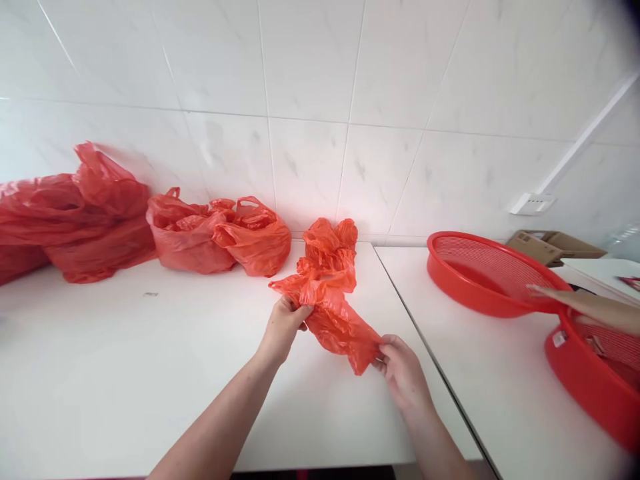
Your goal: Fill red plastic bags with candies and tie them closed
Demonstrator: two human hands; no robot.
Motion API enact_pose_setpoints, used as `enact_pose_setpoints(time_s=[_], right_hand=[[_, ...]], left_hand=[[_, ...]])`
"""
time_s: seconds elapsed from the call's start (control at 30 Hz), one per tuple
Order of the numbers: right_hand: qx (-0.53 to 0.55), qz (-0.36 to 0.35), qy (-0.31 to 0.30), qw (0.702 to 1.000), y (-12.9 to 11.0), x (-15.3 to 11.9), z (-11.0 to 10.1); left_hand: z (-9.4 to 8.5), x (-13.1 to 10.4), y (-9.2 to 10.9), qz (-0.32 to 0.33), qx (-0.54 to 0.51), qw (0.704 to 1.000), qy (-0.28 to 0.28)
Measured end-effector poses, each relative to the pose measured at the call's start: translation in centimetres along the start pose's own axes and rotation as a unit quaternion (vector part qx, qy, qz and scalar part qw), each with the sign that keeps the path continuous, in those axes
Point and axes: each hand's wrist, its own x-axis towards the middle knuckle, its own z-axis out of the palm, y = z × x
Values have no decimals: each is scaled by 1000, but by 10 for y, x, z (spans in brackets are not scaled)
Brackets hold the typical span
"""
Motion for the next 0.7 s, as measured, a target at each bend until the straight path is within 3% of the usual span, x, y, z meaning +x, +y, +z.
enact_pose_setpoints(time_s=[0.17, 0.23, 0.3, 0.37, 0.43, 0.5, 0.7], right_hand=[[-81, -101, 115, 985, -20, -27, 1], [-118, -139, 55, 982, -27, -43, 15], [-107, -148, -59, 981, -32, -52, 33], [-54, -138, -130, 980, -35, -53, 50], [13, -97, -138, 986, -35, -46, 60], [75, -37, -116, 990, -33, -33, 59], [165, 29, -47, 985, -23, 6, 23]], left_hand=[[6, -6, 2, 31, 11, 998, 56], [16, -16, 4, 50, 25, 996, 71], [28, -28, 7, 67, 35, 995, 59], [37, -41, 10, 79, 38, 996, -15], [39, -50, 11, 69, 14, 994, -80], [35, -52, 8, 44, -27, 995, -84], [-16, -27, -8, -16, -162, 986, 45]])
